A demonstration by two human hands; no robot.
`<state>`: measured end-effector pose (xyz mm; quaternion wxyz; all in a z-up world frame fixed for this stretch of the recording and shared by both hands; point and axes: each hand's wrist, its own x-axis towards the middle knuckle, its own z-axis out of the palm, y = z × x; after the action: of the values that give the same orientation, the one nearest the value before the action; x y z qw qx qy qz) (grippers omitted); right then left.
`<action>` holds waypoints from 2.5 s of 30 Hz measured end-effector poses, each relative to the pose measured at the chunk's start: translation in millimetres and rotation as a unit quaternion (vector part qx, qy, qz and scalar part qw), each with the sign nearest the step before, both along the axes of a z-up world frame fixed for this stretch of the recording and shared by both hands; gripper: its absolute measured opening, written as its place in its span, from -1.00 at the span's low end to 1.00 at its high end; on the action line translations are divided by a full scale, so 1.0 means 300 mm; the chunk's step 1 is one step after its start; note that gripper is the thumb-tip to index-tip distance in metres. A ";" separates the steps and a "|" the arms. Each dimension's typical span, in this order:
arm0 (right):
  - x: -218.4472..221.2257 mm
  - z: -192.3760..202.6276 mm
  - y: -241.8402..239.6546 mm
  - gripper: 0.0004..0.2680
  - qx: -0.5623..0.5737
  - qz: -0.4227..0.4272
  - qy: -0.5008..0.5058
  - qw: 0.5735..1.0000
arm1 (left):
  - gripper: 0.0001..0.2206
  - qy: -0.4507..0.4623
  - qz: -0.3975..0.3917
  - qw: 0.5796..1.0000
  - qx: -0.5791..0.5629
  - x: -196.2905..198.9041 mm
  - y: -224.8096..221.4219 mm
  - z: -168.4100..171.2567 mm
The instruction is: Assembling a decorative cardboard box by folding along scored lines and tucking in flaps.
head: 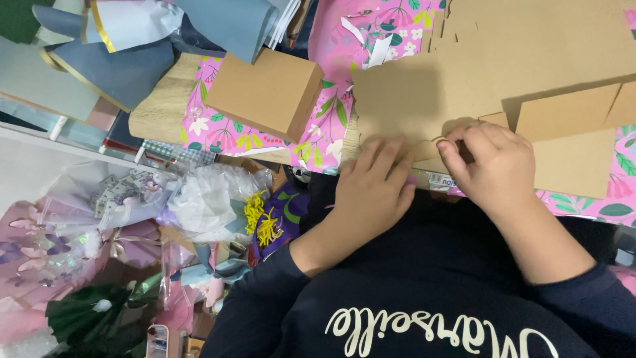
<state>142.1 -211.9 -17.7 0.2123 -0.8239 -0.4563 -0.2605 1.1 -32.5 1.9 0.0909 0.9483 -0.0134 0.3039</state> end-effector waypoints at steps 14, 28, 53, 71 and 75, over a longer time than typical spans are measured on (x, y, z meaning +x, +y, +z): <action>-0.017 0.070 0.027 -0.91 0.044 0.067 -0.021 0.997 | -0.62 0.033 -0.018 0.999 0.003 -0.004 0.028 -0.039; -0.042 0.024 0.027 -0.94 0.064 0.120 -0.089 0.987 | -0.45 0.024 -0.008 0.993 0.112 0.032 -0.095 -0.114; -0.035 -0.011 0.002 -0.95 0.053 0.103 -0.104 0.988 | -0.40 0.066 -0.026 0.994 0.087 0.026 -0.067 -0.079; -0.052 0.014 0.009 -0.91 0.038 0.085 -0.099 0.991 | -0.38 0.055 -0.037 0.996 0.064 -0.011 -0.026 -0.032; -0.052 0.019 0.003 -0.93 0.031 0.086 -0.088 0.992 | -0.75 -0.080 -0.064 0.995 0.011 -0.004 0.090 -0.065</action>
<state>126.3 -211.0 -12.0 0.2185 -0.7482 -0.5343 -0.3270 -0.1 -5.5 -17.8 0.0982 0.9191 -0.0850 0.3721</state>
